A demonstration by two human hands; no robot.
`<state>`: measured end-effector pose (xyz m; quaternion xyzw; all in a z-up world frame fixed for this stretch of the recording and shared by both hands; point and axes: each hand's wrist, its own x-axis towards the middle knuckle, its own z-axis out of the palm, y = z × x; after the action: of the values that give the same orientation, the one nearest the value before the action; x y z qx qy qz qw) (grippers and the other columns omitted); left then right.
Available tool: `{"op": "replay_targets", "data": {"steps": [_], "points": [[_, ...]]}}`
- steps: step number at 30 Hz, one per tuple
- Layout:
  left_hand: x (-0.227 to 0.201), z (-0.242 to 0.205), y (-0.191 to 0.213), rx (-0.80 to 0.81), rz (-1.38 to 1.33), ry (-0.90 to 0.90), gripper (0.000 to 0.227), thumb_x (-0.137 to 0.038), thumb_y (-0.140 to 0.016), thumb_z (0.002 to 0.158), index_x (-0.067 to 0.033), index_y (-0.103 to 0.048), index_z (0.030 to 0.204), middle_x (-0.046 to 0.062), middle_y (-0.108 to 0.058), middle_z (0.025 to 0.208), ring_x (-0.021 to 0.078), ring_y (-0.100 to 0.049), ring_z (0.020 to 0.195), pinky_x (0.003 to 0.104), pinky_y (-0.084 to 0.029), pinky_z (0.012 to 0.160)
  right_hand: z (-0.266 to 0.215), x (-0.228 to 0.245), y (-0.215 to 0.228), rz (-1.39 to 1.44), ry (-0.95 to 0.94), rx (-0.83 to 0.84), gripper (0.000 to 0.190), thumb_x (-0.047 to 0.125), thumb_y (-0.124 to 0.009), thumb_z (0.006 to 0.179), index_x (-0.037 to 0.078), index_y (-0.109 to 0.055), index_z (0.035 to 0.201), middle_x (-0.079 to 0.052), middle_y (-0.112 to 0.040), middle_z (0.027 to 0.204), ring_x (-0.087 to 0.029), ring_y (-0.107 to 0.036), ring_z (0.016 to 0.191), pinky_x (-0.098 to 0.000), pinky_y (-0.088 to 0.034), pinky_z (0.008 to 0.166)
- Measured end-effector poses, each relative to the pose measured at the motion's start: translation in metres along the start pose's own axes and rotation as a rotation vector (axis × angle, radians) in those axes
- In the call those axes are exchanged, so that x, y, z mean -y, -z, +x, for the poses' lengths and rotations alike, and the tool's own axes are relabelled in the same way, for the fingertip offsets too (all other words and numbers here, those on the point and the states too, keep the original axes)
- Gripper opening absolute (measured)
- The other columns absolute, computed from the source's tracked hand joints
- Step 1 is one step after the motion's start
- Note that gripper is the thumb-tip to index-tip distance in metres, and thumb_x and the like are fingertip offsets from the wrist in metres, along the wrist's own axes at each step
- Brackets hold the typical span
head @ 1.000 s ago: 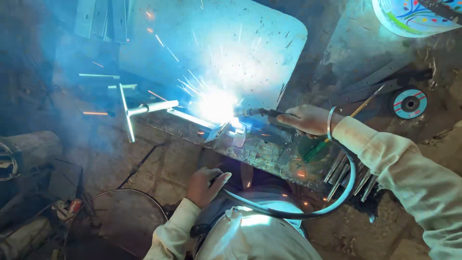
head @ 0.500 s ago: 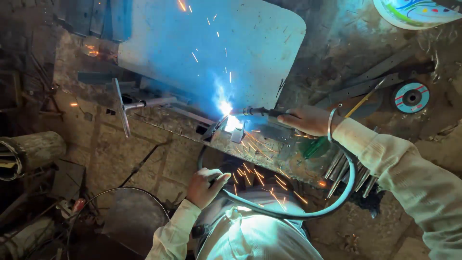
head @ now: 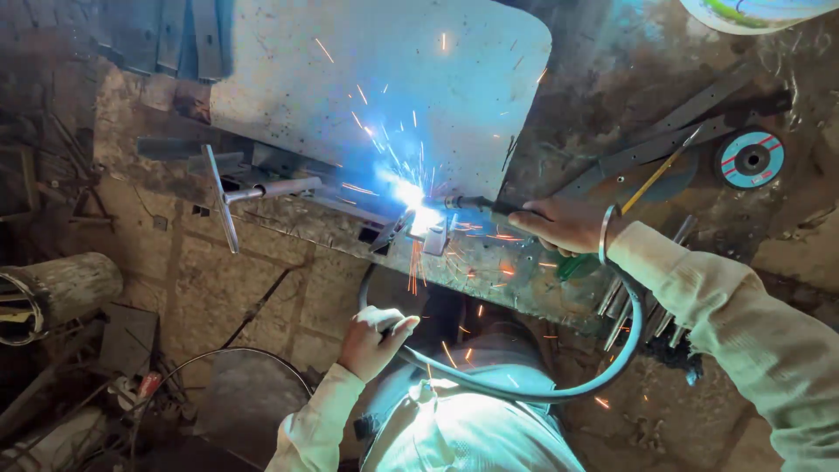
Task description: Welding metal components together using a MIG welder in a workshop.
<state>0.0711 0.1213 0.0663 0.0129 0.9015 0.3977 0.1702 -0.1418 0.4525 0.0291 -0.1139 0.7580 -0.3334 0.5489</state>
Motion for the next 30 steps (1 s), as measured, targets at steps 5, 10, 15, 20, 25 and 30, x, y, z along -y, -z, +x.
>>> {"op": "replay_targets", "data": {"steps": [5,10,15,20,25,30], "points": [[0.005,-0.006,0.004,0.037,0.052,0.041,0.03,-0.035,-0.072,0.091,-0.0101,-0.071,0.074,0.009,-0.064,0.066,0.0313,-0.06,0.066,0.041,-0.047,0.064,-0.005,0.003,-0.004,0.006,-0.028,-0.005,0.052,0.057,-0.045,0.099,0.009,-0.065,0.094,-0.003,-0.06,0.061,-0.015,-0.06,0.046,-0.0349,-0.048,0.046],[0.003,-0.009,0.008,0.005,0.032,0.035,0.026,-0.034,-0.071,0.091,-0.0119,-0.074,0.077,0.008,-0.066,0.068,0.0309,-0.061,0.067,0.041,-0.048,0.062,0.0,-0.009,-0.012,0.083,-0.056,-0.02,0.051,0.055,-0.046,0.099,0.008,-0.063,0.092,-0.003,-0.059,0.062,-0.015,-0.056,0.046,-0.0355,-0.045,0.045],[0.005,-0.009,0.009,0.037,0.061,0.046,0.027,-0.035,-0.071,0.091,-0.0121,-0.074,0.077,0.008,-0.064,0.066,0.0298,-0.062,0.066,0.04,-0.049,0.063,-0.004,-0.004,-0.013,0.018,-0.057,-0.023,0.049,0.056,-0.044,0.1,0.01,-0.062,0.095,-0.002,-0.06,0.061,-0.013,-0.06,0.047,-0.0338,-0.048,0.047],[0.006,-0.008,0.011,0.041,0.036,0.019,0.028,-0.034,-0.072,0.092,-0.0104,-0.073,0.076,0.008,-0.066,0.067,0.0305,-0.061,0.066,0.041,-0.048,0.062,-0.006,-0.002,-0.013,0.04,-0.066,0.004,0.048,0.056,-0.044,0.099,0.012,-0.062,0.097,-0.002,-0.059,0.062,-0.015,-0.058,0.046,-0.035,-0.047,0.047],[0.009,-0.009,0.01,0.075,0.088,0.056,0.037,-0.035,-0.073,0.093,-0.0068,-0.067,0.07,0.011,-0.062,0.066,0.0313,-0.06,0.066,0.041,-0.048,0.065,-0.004,-0.009,-0.016,0.023,-0.004,-0.011,0.055,0.058,-0.044,0.099,0.007,-0.063,0.091,-0.003,-0.062,0.06,-0.014,-0.063,0.048,-0.0337,-0.051,0.048],[0.009,-0.009,0.01,0.002,0.043,-0.002,0.032,-0.035,-0.072,0.091,-0.0096,-0.07,0.072,0.009,-0.064,0.065,0.0312,-0.06,0.063,0.042,-0.047,0.061,0.004,-0.026,-0.021,0.0,0.084,-0.065,0.057,0.061,-0.043,0.097,0.009,-0.064,0.089,-0.002,-0.064,0.06,-0.014,-0.064,0.049,-0.0335,-0.05,0.048]]}}
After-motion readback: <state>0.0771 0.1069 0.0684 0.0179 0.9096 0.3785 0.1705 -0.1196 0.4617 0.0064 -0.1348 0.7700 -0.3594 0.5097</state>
